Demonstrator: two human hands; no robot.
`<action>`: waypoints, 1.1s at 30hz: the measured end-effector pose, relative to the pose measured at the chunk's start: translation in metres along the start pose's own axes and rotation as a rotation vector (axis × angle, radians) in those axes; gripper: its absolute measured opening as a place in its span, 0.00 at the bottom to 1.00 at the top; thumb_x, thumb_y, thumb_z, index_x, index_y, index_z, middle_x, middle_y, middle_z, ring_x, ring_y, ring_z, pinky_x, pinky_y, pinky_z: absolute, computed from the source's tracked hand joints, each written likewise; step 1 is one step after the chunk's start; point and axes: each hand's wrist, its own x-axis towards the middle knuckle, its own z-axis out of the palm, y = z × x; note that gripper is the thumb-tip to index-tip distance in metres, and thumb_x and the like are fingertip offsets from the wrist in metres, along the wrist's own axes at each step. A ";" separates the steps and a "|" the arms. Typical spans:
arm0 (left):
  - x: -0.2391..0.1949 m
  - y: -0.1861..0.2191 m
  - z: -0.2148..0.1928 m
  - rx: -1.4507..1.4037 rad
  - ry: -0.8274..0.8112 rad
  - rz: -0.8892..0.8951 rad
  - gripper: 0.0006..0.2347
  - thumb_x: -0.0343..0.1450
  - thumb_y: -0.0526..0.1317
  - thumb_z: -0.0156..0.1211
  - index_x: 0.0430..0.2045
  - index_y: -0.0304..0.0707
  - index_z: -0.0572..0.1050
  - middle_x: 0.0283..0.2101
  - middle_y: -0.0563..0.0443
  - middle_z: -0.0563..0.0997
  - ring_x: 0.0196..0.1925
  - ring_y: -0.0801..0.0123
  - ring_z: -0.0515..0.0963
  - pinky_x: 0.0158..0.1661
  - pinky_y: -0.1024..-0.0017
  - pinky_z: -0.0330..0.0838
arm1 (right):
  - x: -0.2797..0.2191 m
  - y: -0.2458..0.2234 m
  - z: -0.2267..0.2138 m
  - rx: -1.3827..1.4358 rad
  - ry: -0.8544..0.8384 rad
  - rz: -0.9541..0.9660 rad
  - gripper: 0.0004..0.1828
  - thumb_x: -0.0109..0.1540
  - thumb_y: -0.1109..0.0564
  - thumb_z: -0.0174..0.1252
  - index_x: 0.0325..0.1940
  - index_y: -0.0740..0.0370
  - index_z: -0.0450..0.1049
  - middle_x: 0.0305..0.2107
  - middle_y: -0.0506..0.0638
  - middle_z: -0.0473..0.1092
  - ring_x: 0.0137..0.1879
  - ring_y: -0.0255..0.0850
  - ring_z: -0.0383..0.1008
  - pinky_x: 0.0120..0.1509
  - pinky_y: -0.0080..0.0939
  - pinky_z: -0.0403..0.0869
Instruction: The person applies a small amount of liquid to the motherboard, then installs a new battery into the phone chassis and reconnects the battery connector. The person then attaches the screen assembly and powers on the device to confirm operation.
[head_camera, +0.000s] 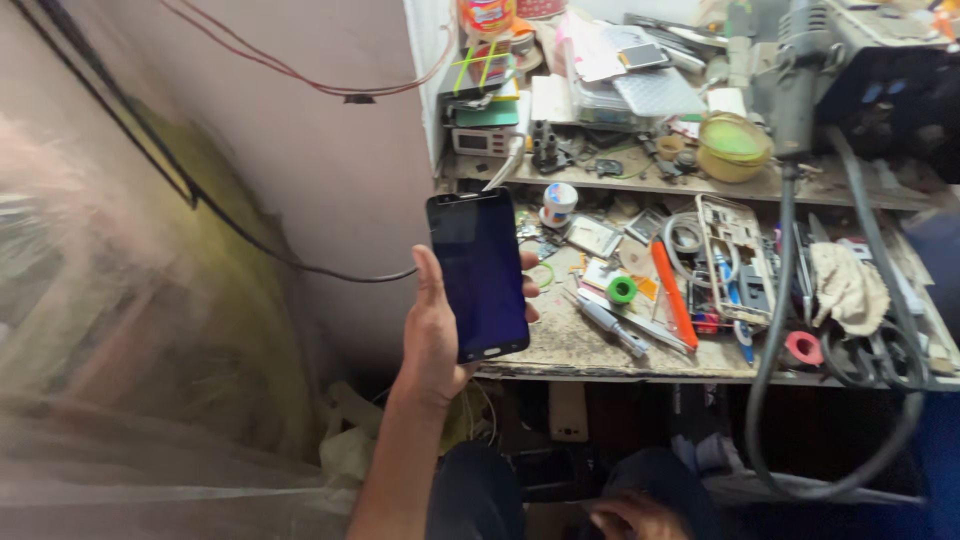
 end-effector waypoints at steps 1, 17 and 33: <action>-0.001 0.000 0.000 0.006 -0.010 -0.009 0.41 0.77 0.67 0.24 0.54 0.23 0.76 0.42 0.37 0.82 0.38 0.62 0.83 0.42 0.66 0.81 | -0.003 0.013 0.008 0.002 -0.007 0.042 0.10 0.48 0.51 0.73 0.33 0.48 0.87 0.26 0.47 0.83 0.35 0.40 0.86 0.43 0.41 0.82; -0.002 -0.001 0.003 -0.002 -0.009 0.043 0.37 0.77 0.64 0.24 0.52 0.24 0.73 0.47 0.36 0.82 0.38 0.61 0.83 0.41 0.65 0.82 | 0.001 0.031 0.012 0.302 0.172 0.182 0.05 0.57 0.60 0.62 0.35 0.62 0.82 0.18 0.50 0.78 0.24 0.35 0.81 0.28 0.36 0.79; -0.004 -0.002 0.000 -0.045 -0.040 0.006 0.38 0.76 0.65 0.26 0.57 0.23 0.70 0.50 0.33 0.81 0.39 0.58 0.83 0.42 0.63 0.81 | 0.008 0.011 0.011 0.196 0.194 0.121 0.10 0.54 0.56 0.70 0.34 0.61 0.76 0.18 0.48 0.77 0.25 0.32 0.81 0.28 0.36 0.77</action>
